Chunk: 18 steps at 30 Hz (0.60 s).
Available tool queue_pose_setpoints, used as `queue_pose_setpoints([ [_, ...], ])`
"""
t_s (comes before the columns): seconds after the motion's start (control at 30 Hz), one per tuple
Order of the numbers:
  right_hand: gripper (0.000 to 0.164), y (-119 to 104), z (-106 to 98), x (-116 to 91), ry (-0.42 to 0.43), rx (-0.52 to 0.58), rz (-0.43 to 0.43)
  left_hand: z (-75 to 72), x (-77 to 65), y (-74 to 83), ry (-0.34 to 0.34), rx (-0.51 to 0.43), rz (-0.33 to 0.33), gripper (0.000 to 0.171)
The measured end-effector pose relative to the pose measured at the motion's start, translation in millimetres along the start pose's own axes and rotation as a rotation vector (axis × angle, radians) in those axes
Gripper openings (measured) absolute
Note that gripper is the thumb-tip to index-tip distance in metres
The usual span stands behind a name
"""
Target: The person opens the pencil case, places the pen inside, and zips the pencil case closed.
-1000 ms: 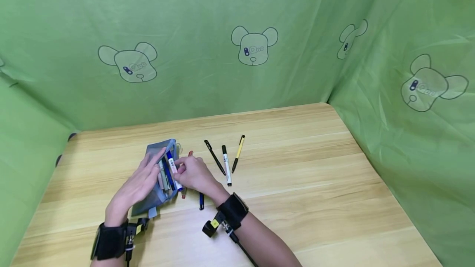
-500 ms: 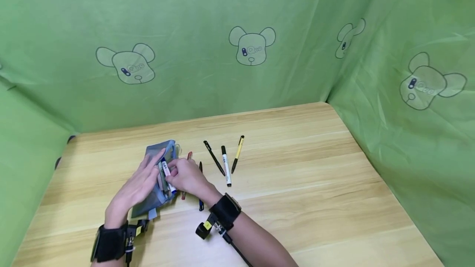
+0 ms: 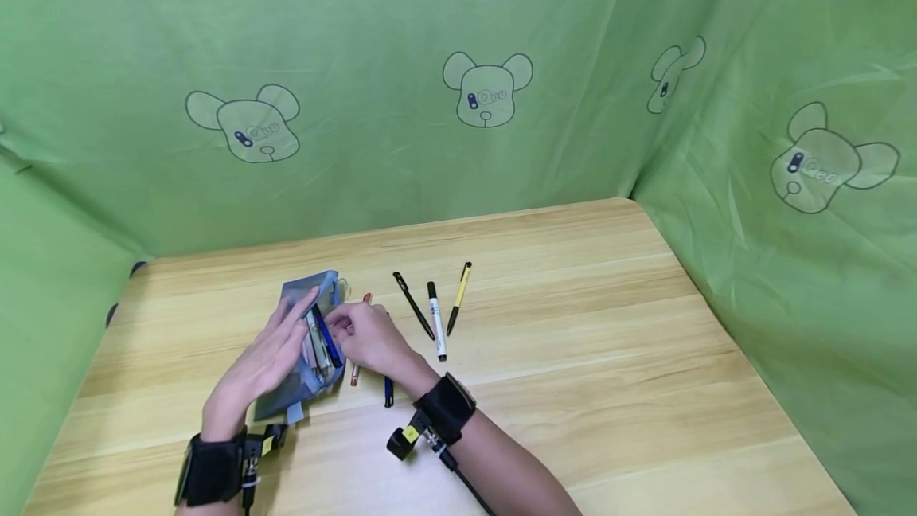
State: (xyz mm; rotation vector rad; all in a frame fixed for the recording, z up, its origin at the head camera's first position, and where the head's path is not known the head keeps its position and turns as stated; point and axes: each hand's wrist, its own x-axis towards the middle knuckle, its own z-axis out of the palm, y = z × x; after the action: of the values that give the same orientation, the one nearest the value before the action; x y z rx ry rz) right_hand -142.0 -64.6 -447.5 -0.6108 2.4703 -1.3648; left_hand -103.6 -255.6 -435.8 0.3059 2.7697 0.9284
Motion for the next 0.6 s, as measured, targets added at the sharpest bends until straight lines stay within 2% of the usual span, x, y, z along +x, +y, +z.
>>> queue_pose_setpoints([
  [0.1,0.028,3,-10,-3,0.035,-0.046,-0.029,-0.3,-0.1,-0.2,0.002,0.001,-0.003,0.057],
  [0.23,0.025,8,-27,-9,0.122,-0.096,-0.064,-0.8,0.2,0.2,0.004,0.005,0.013,0.057],
  [0.47,0.024,18,-58,-19,0.320,-0.203,-0.096,-0.6,-0.6,0.1,0.000,0.000,0.019,0.057],
  [0.6,0.026,27,-72,-22,0.436,-0.257,-0.074,-0.9,-1.5,-0.4,-0.001,-0.003,0.017,0.057],
])
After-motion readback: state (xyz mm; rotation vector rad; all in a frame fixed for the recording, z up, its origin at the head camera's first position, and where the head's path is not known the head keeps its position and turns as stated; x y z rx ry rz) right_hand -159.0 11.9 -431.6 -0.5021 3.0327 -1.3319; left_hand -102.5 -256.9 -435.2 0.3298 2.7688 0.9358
